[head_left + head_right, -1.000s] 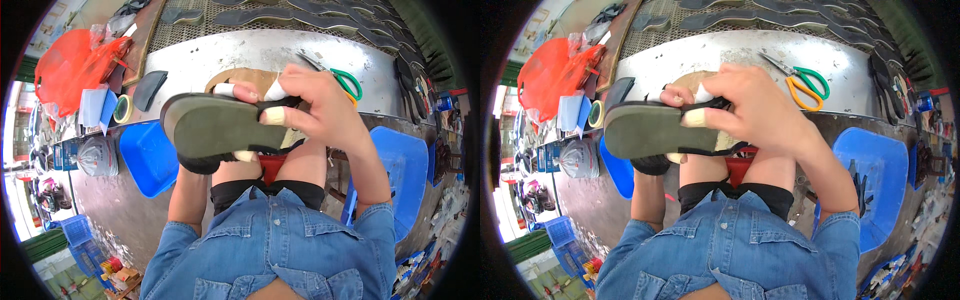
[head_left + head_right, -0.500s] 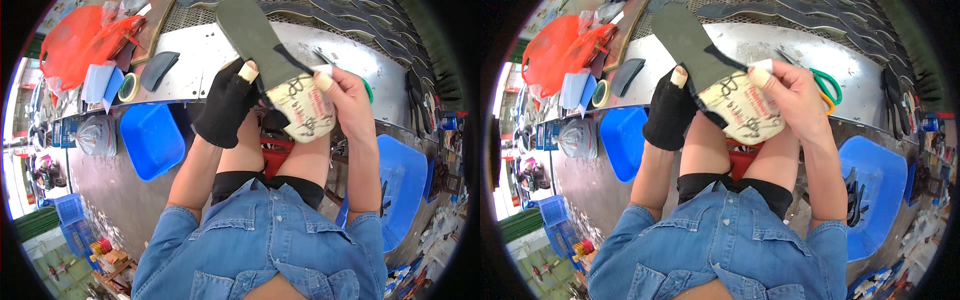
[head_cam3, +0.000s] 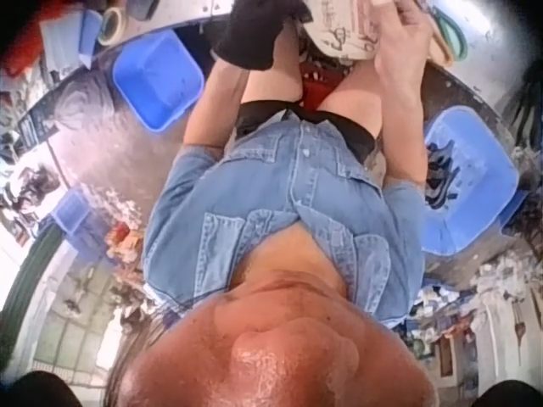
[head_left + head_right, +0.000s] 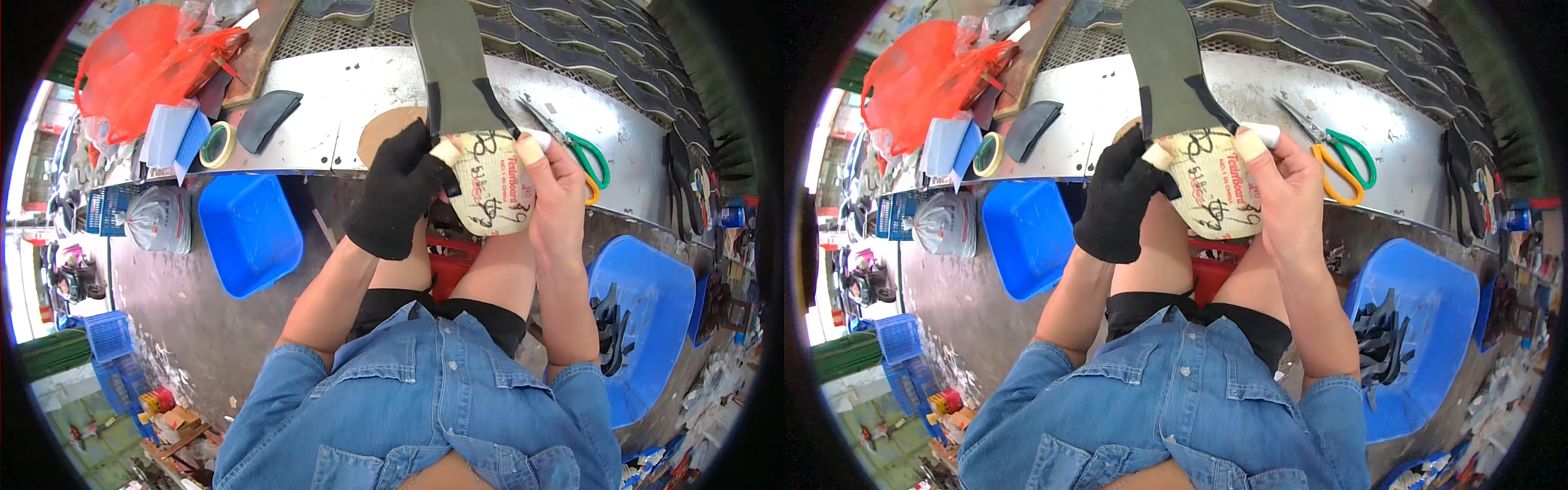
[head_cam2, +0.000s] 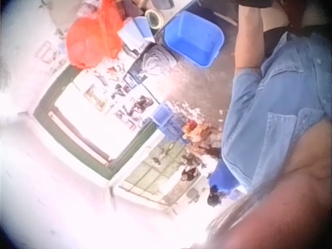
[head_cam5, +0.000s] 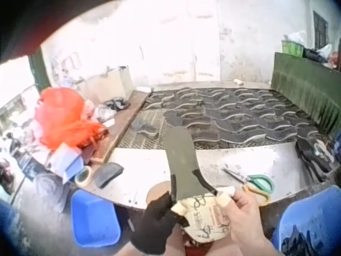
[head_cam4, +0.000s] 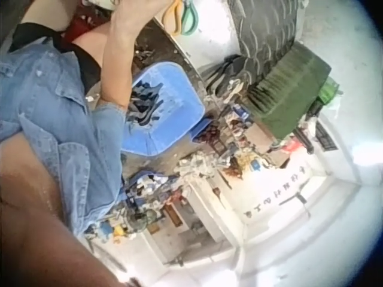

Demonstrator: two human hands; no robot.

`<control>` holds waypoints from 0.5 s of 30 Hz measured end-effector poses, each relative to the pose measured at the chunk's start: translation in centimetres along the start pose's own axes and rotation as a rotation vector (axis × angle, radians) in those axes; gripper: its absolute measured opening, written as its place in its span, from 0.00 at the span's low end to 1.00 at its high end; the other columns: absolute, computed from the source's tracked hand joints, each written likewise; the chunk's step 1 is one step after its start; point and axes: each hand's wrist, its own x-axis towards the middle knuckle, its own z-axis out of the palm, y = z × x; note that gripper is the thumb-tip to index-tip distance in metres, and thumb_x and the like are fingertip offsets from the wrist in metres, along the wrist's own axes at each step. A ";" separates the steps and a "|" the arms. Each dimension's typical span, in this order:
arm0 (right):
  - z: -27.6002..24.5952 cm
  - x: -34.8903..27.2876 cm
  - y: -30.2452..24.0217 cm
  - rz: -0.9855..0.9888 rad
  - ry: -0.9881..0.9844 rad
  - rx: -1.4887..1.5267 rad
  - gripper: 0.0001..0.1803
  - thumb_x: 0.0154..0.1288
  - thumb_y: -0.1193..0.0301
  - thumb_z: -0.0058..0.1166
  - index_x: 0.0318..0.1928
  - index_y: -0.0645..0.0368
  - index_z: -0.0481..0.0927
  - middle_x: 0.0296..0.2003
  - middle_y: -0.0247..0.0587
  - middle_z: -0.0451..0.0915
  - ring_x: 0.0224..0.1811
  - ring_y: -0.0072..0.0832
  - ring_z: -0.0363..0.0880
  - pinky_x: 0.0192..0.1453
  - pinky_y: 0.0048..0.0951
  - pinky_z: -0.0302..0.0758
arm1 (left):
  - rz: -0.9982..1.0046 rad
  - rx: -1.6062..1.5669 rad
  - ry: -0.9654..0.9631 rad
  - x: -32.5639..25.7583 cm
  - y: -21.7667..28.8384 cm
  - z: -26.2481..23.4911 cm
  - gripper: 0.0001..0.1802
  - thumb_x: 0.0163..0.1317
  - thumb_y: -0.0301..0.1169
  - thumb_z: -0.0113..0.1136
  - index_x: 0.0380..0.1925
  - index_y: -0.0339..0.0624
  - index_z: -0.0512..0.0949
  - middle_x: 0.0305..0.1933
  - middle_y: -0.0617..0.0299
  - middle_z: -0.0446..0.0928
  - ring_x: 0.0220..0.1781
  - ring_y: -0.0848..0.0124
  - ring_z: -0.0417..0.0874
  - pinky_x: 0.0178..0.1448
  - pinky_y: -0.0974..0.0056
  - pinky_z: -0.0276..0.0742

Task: The recorder is assembling components of a black shoe, applying adhesive and trimming materials.

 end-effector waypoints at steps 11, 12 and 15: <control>-1.2 -0.4 -1.6 0.116 -0.142 -0.120 0.11 0.63 0.73 0.57 0.45 0.62 0.79 0.33 0.33 0.80 0.33 0.13 0.75 0.36 0.19 0.73 | 0.129 0.247 -0.134 0.3 -1.9 -2.0 0.14 0.61 0.28 0.56 0.47 0.35 0.75 0.43 0.59 0.78 0.37 0.77 0.78 0.42 0.69 0.76; -1.2 -0.5 -1.7 0.115 -0.140 -0.123 0.11 0.63 0.73 0.57 0.45 0.62 0.79 0.33 0.33 0.80 0.33 0.13 0.75 0.36 0.19 0.73 | 0.280 0.416 -0.151 0.7 -2.7 -2.8 0.15 0.60 0.27 0.56 0.48 0.37 0.75 0.44 0.58 0.78 0.37 0.77 0.78 0.42 0.69 0.76; -1.8 -0.1 -2.7 -0.474 -0.162 -0.687 0.10 0.55 0.78 0.58 0.40 0.63 0.82 0.33 0.39 0.81 0.39 0.28 0.79 0.43 0.30 0.75 | -0.193 -0.162 -0.156 1.7 -3.0 -5.5 0.20 0.63 0.34 0.55 0.54 0.39 0.72 0.48 0.53 0.77 0.40 0.71 0.81 0.37 0.67 0.79</control>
